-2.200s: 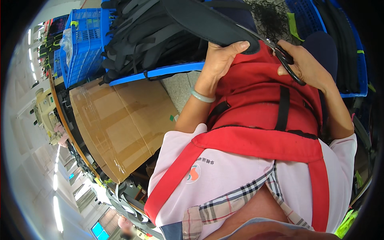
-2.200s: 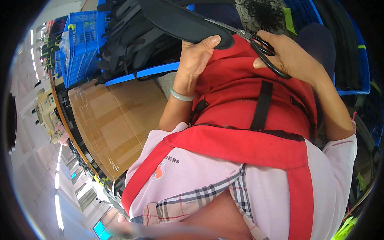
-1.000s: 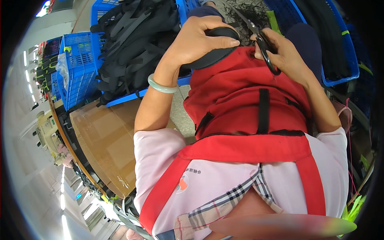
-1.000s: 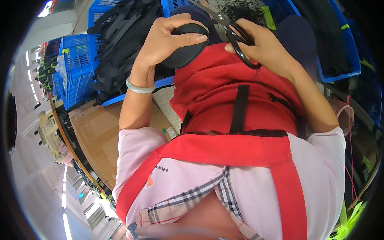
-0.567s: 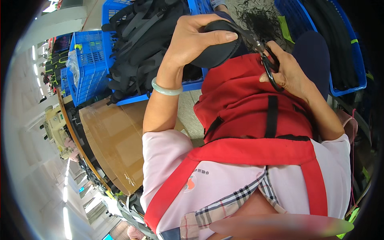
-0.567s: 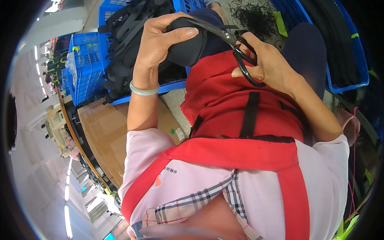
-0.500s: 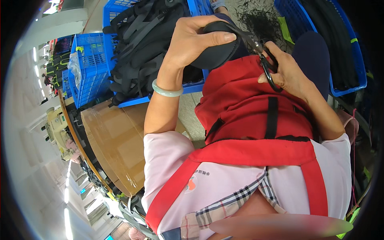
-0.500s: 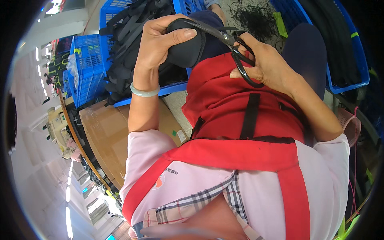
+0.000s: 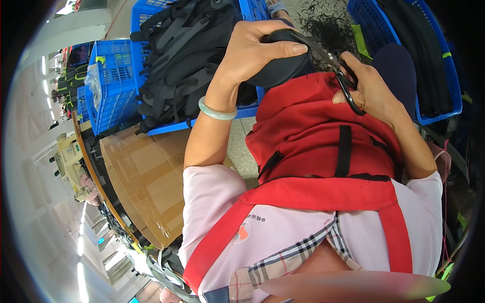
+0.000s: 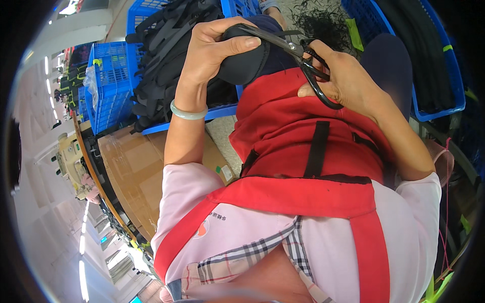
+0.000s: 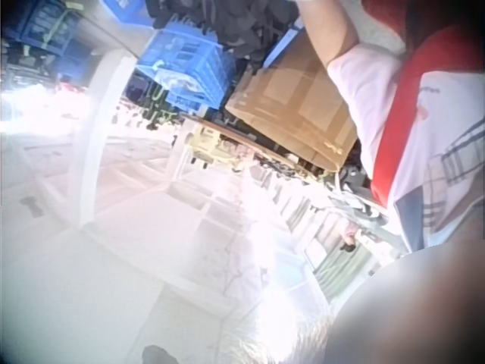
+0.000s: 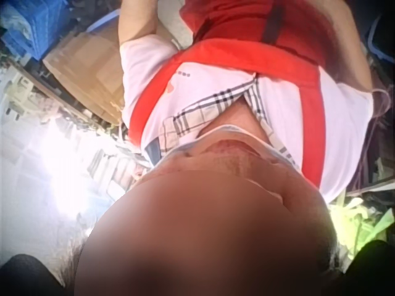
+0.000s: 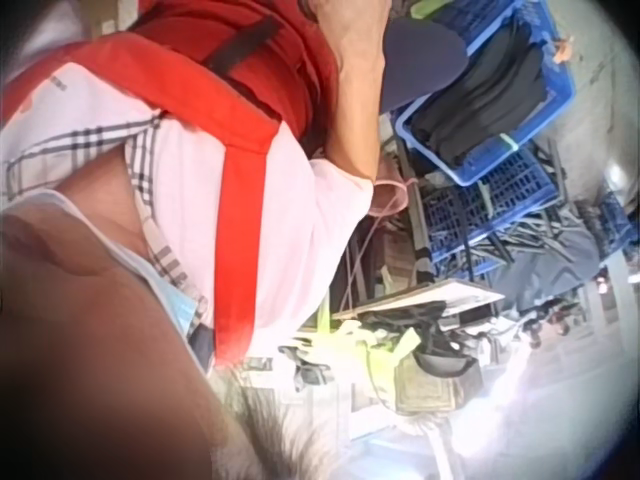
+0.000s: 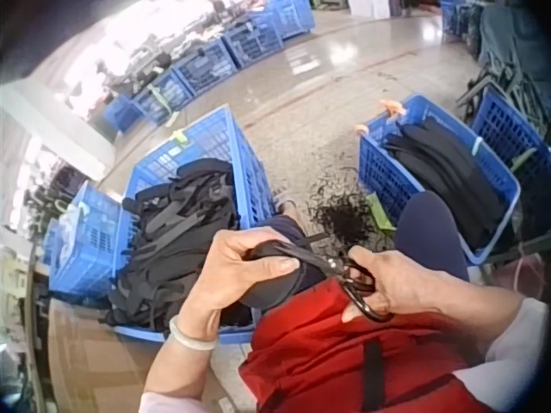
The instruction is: Using scissors to trim excess material or threads from black padded straps in a factory setting.
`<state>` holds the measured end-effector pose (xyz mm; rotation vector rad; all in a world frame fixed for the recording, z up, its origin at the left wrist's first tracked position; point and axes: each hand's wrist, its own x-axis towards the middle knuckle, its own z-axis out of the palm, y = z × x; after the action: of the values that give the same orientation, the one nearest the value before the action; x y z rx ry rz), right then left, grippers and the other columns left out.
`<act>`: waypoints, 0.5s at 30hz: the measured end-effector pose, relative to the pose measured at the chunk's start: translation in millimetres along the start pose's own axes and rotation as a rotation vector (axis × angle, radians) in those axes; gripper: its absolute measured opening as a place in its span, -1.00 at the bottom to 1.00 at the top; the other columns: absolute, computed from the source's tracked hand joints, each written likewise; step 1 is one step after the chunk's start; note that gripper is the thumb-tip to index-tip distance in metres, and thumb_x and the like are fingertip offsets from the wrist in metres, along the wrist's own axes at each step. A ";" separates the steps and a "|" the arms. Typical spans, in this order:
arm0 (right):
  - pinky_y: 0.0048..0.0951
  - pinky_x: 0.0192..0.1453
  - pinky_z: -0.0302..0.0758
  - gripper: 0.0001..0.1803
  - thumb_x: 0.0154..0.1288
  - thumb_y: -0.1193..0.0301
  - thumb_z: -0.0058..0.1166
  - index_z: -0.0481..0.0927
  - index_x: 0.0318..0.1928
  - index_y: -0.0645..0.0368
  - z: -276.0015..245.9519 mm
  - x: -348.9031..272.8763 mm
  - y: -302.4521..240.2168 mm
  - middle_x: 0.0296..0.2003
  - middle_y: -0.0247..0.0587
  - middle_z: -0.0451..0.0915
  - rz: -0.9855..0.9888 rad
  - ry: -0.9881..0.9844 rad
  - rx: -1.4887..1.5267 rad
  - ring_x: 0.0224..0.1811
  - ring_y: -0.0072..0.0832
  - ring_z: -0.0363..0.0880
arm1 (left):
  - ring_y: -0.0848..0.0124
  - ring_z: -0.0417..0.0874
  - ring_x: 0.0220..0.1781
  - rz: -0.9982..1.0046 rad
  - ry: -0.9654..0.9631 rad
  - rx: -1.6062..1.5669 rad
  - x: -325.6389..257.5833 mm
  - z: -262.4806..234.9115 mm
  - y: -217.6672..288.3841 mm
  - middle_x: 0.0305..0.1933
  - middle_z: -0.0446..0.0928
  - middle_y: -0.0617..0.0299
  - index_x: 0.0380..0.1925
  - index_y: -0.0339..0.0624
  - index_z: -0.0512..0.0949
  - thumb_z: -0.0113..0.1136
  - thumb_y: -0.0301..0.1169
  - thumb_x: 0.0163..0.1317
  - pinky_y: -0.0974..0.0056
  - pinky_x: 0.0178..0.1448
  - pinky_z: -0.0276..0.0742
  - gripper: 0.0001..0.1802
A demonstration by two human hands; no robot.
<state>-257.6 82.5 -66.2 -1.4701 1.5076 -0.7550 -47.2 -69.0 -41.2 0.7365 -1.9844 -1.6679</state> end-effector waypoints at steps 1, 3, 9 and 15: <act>-0.36 -0.45 0.25 -0.37 0.02 0.12 0.43 0.36 -0.09 0.22 -0.1 0.6 0.3 -0.59 -0.25 0.24 0.001 -0.001 -0.002 -0.54 -0.44 0.19 | 0.64 0.53 -0.39 0.001 0.002 -0.002 -0.5 0.0 -0.8 -0.47 0.62 0.34 -0.36 -0.33 0.69 0.47 -0.47 0.03 0.50 -0.26 0.48 -0.80; -0.34 -0.45 0.25 -0.39 0.02 0.13 0.43 0.36 -0.11 0.22 -1.3 2.2 2.1 -0.56 -0.27 0.27 0.059 -0.017 -0.076 -0.54 -0.44 0.19 | 0.64 0.53 -0.41 -0.001 -0.013 -0.034 -0.2 0.7 -3.0 -0.48 0.61 0.34 -0.36 -0.33 0.69 0.48 -0.46 0.02 0.50 -0.27 0.48 -0.79; -0.40 -0.41 0.22 -0.43 0.06 0.16 0.42 0.34 -0.20 0.23 -5.7 1.4 12.1 -0.53 -0.26 0.27 0.071 -0.079 0.109 -0.48 -0.46 0.16 | 0.64 0.53 -0.42 -0.011 -0.010 -0.031 -1.9 1.1 -6.3 -0.49 0.61 0.34 -0.38 -0.33 0.69 0.49 -0.45 0.01 0.50 -0.29 0.48 -0.78; -0.40 -0.36 0.24 -0.44 0.09 0.12 0.39 0.32 -0.26 0.24 -5.5 -3.5 -3.3 -0.51 -0.27 0.23 0.050 -0.062 0.045 -0.44 -0.46 0.13 | 0.65 0.51 -0.43 0.032 0.002 0.017 -1.1 5.1 -4.9 -0.50 0.57 0.36 -0.40 -0.33 0.68 0.50 -0.44 0.00 0.50 -0.30 0.45 -0.78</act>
<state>-261.3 84.7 -60.3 -1.4050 1.4654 -0.7030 -49.0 -65.1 -46.9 0.7091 -2.0004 -1.6334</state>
